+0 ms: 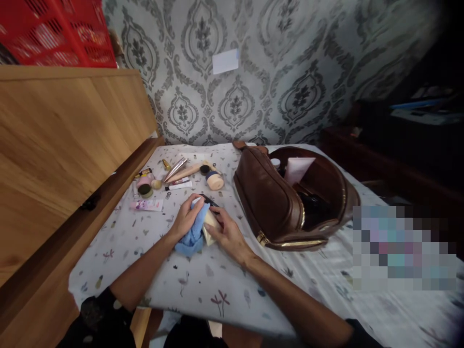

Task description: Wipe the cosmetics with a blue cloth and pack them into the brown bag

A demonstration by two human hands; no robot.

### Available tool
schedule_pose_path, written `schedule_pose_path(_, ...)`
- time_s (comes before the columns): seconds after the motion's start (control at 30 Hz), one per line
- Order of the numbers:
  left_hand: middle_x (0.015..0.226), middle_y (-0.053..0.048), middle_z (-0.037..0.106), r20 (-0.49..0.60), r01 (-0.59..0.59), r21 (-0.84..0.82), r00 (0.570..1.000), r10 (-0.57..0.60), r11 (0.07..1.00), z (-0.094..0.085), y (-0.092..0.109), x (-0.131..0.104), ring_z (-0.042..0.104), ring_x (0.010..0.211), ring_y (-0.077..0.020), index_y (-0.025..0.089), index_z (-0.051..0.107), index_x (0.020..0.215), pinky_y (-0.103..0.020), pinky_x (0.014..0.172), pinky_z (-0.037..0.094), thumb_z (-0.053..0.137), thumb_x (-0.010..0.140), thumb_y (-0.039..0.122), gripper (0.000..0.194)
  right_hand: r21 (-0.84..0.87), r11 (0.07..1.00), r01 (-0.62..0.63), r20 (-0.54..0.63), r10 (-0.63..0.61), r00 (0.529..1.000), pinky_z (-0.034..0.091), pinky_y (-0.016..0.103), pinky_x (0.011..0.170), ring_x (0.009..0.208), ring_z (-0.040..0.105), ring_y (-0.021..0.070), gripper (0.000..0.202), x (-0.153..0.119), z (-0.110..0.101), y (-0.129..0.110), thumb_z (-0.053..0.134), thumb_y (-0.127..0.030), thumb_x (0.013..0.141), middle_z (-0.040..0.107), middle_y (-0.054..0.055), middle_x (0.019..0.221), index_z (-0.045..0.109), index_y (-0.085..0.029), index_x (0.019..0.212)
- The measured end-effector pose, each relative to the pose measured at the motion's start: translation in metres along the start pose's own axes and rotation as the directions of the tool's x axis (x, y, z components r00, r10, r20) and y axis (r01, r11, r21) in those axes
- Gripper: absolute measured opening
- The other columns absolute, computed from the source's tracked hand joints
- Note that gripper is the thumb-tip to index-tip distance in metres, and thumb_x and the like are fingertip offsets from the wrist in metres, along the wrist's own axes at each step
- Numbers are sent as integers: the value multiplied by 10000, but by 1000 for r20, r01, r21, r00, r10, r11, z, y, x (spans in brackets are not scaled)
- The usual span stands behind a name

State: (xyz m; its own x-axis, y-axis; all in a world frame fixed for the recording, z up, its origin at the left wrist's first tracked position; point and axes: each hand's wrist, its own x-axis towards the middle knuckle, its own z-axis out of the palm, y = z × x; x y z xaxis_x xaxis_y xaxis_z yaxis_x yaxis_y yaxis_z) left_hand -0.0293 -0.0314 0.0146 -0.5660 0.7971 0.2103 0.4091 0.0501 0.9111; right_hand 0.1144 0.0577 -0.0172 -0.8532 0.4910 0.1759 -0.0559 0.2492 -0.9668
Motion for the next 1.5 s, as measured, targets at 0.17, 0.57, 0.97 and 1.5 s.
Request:
schedule_pose_path(0.17,821,-9,643,-88,7,65,996,-2,998,-8,-5,7,593,831,-178,198,623,877,-280,802,459,441,962,570,422,56,998,-13,1,13,1000,505,346,756,865,618,207,557,0,5,2,671,-351,825,637,61,997,478,-197,1325)
schedule_pose_path(0.57,724,-40,634,-232,40,44,972,-28,998,-22,-13,16,602,801,-230,214,620,732,-341,750,492,403,924,706,571,147,987,-72,-37,78,996,516,304,700,776,617,147,498,3,4,9,717,-293,775,607,34,989,533,-207,1230)
schedule_pose_path(0.97,931,-42,666,-163,65,-56,984,-73,996,-7,3,1,605,910,-213,203,657,963,-311,827,482,444,915,703,546,365,901,-236,153,192,969,364,227,507,591,501,96,657,6,-3,-4,841,-500,644,542,-51,741,540,-186,1136)
schedule_pose_path(1.5,880,18,574,66,109,-191,993,-98,975,1,6,-7,574,812,-148,222,501,1131,-240,708,490,691,825,511,462,427,893,-140,67,123,990,448,264,645,662,568,116,541,6,-5,-6,822,-460,691,567,-50,749,551,-218,1093)
